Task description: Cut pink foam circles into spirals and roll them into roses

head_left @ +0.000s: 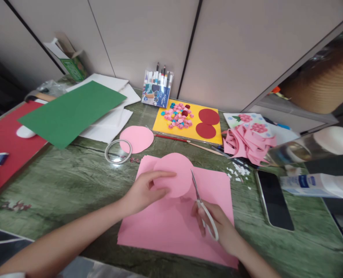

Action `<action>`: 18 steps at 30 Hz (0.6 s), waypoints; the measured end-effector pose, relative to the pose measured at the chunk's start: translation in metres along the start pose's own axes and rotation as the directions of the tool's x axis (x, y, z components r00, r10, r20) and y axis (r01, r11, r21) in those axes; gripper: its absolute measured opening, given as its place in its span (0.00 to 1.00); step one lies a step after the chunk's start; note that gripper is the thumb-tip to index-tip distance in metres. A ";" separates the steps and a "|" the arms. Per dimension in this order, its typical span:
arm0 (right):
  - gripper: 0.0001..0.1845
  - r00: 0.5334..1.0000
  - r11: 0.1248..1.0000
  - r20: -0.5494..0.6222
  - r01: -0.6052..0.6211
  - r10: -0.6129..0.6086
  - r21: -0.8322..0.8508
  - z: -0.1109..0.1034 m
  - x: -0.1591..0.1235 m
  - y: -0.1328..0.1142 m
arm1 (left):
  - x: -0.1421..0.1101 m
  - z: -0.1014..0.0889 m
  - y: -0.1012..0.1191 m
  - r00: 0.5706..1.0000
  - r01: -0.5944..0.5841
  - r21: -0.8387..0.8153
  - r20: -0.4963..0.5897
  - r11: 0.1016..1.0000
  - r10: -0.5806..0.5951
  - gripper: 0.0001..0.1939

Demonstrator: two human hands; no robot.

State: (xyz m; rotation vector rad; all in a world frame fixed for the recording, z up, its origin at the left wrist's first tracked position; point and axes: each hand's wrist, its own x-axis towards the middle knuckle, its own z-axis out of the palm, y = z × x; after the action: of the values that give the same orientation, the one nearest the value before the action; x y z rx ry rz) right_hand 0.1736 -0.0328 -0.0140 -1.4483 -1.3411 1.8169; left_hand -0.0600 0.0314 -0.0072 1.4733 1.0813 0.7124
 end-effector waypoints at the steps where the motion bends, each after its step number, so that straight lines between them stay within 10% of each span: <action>1: 0.22 1.000 1.000 0.000 0.000 0.000 -0.001 0.000 0.000 0.000 | 0.000 0.001 0.000 1.000 0.015 0.001 -0.010 1.000 -0.015 0.19; 18: 0.20 0.999 0.999 0.019 0.043 -0.043 -0.004 -0.002 -0.001 0.002 | 0.001 -0.003 0.004 0.999 0.003 0.074 0.052 0.997 -0.007 0.21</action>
State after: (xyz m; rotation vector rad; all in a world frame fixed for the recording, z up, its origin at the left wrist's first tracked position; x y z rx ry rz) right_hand 0.1760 -0.0338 -0.0152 -1.3970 -1.3758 1.8062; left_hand -0.0614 0.0333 -0.0028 1.5430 1.0808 0.6327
